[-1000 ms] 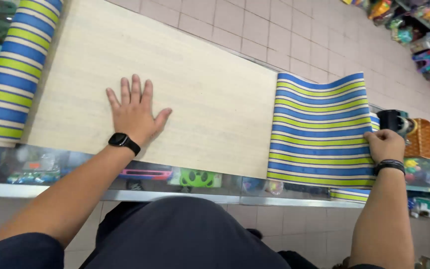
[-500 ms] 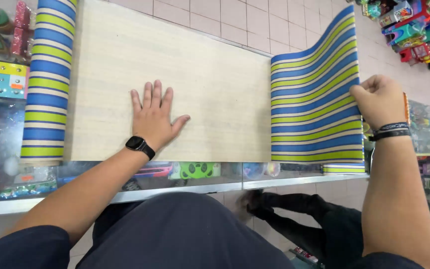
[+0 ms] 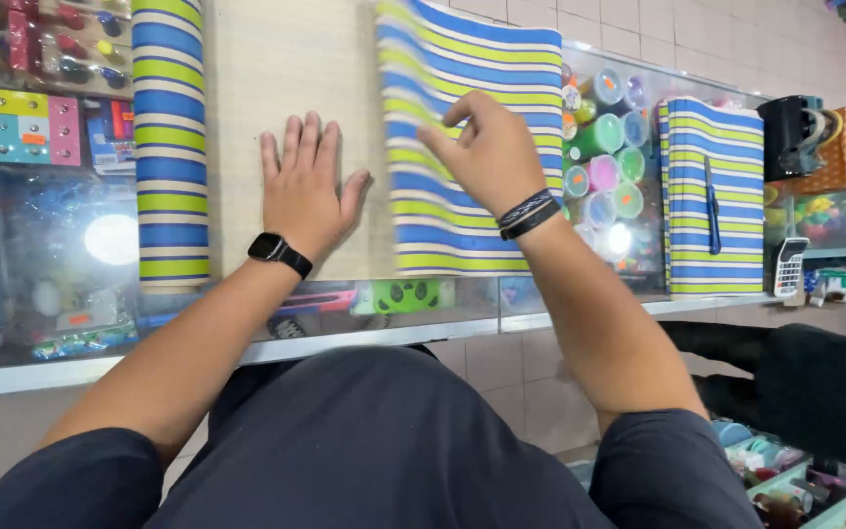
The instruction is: A person is wrapping a toy box with striped wrapping paper, using a utility knife to cut the paper to the correct size.
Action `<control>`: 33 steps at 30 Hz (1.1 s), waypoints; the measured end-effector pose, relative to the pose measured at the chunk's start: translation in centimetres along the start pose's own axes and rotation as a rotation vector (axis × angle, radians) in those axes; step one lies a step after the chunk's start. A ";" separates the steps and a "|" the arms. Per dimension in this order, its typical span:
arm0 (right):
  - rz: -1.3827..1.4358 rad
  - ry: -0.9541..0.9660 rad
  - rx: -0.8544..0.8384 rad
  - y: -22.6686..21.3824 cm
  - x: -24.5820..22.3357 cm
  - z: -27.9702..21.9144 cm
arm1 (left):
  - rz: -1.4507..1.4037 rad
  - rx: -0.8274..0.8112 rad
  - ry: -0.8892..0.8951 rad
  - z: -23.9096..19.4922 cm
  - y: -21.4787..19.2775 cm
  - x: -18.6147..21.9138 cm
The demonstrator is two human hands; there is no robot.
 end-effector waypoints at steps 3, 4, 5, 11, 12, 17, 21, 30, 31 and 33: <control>0.072 -0.011 -0.078 1.5 0.8 -1.6 | -0.036 -0.101 -0.037 -0.2 0.9 -0.5; 0.081 -0.057 -0.072 1.5 1.5 -2.0 | -0.028 -0.111 -0.021 -0.3 1.2 -0.5; 0.081 -0.046 -0.073 1.0 3.5 -2.3 | -0.029 -0.122 -0.016 -0.4 1.2 -0.6; 0.101 0.093 0.045 -3.9 16.4 -4.7 | -0.024 -0.141 0.085 0.0 2.0 0.3; 0.111 0.208 0.062 -4.8 18.4 -5.5 | -0.036 -0.151 0.085 0.2 2.0 0.5; 0.072 0.478 0.159 -7.5 24.3 -9.0 | -0.133 -0.117 0.120 1.3 3.5 0.7; -0.023 0.335 0.106 -7.1 25.9 -10.0 | -0.128 -0.040 0.176 2.1 3.2 2.5; 0.032 0.146 -0.026 -5.6 24.3 -10.2 | -0.046 -0.142 0.160 1.8 4.0 5.5; 0.037 0.150 -0.071 -5.3 24.2 -10.3 | -0.036 -0.131 0.167 1.9 4.3 5.6; 0.087 0.076 -0.192 -4.6 24.9 -11.2 | -0.020 -0.144 0.165 2.0 4.2 6.2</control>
Point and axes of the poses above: each hand's wrist, its own z-axis towards the middle knuckle, its own y-axis out of the palm, x = y × z, the point moved 7 cm from there along z, towards the middle knuckle, and after that the axes turned 14 degrees about x, right-handed, at the moved point
